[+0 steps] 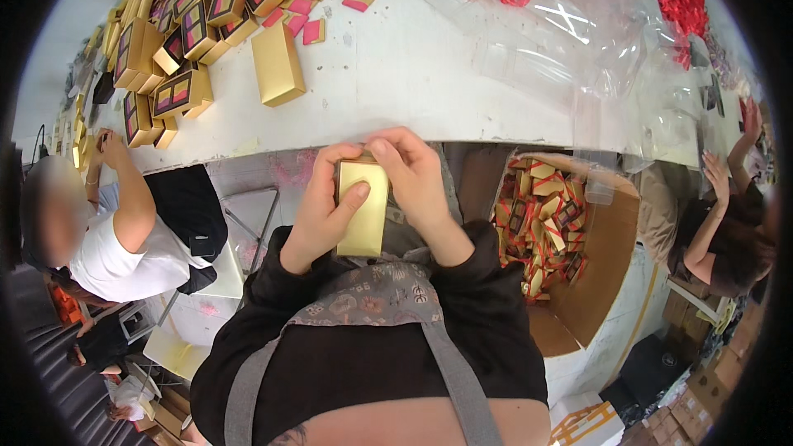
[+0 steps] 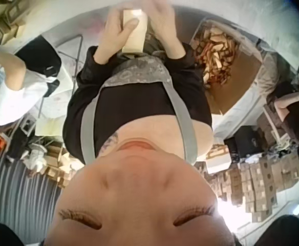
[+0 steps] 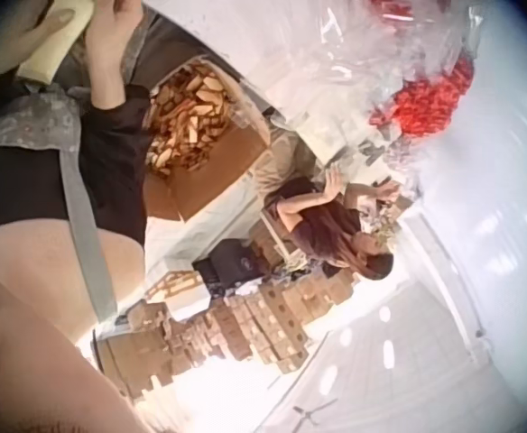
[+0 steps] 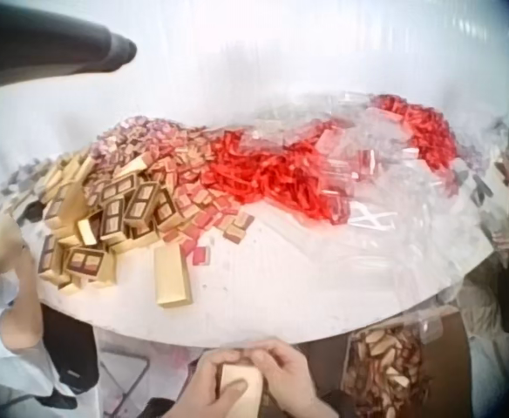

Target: The person folds flat cardboard pieces into small rectangular boxes, inserts a white foam insert, and places a small rectangular item inside. They then close the box and tie a red ribbon around it. The process is repeated for multiple boxes.

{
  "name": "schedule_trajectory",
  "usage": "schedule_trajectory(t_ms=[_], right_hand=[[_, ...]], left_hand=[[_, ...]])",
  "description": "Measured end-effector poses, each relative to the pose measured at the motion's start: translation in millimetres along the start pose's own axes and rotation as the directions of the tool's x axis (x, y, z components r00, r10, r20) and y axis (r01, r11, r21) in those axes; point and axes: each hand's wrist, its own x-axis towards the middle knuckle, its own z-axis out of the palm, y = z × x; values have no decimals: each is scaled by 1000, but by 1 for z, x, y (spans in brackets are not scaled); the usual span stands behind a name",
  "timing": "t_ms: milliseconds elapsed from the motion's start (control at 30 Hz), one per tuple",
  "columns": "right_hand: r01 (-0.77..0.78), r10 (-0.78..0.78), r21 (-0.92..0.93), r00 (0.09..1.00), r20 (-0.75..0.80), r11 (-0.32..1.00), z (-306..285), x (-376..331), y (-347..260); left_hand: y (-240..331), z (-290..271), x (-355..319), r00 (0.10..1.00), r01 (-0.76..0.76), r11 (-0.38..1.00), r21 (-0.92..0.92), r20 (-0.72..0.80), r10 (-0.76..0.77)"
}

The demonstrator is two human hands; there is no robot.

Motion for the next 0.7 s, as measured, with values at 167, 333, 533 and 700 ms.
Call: schedule_trajectory(t_ms=[167, 333, 533, 700], right_hand=[[-229, 213, 41, 947, 240, 972, -12, 4, -25], [77, -29, -152, 956, 291, 985, -14, 7, -15], [275, -77, -415, 898, 434, 867, -11, -12, -37], [737, -475, -513, 676, 563, 440, 0, -24, -49]], left_hand=[[-15, -3, -1, 956, -293, 956, 25, 4, 293], [-4, -6, -9, 991, -129, 992, 7, 37, 128], [10, -21, -3, 959, -277, 936, 218, -6, 285], [25, -30, -2, 848, -508, 734, 451, 112, 518]])
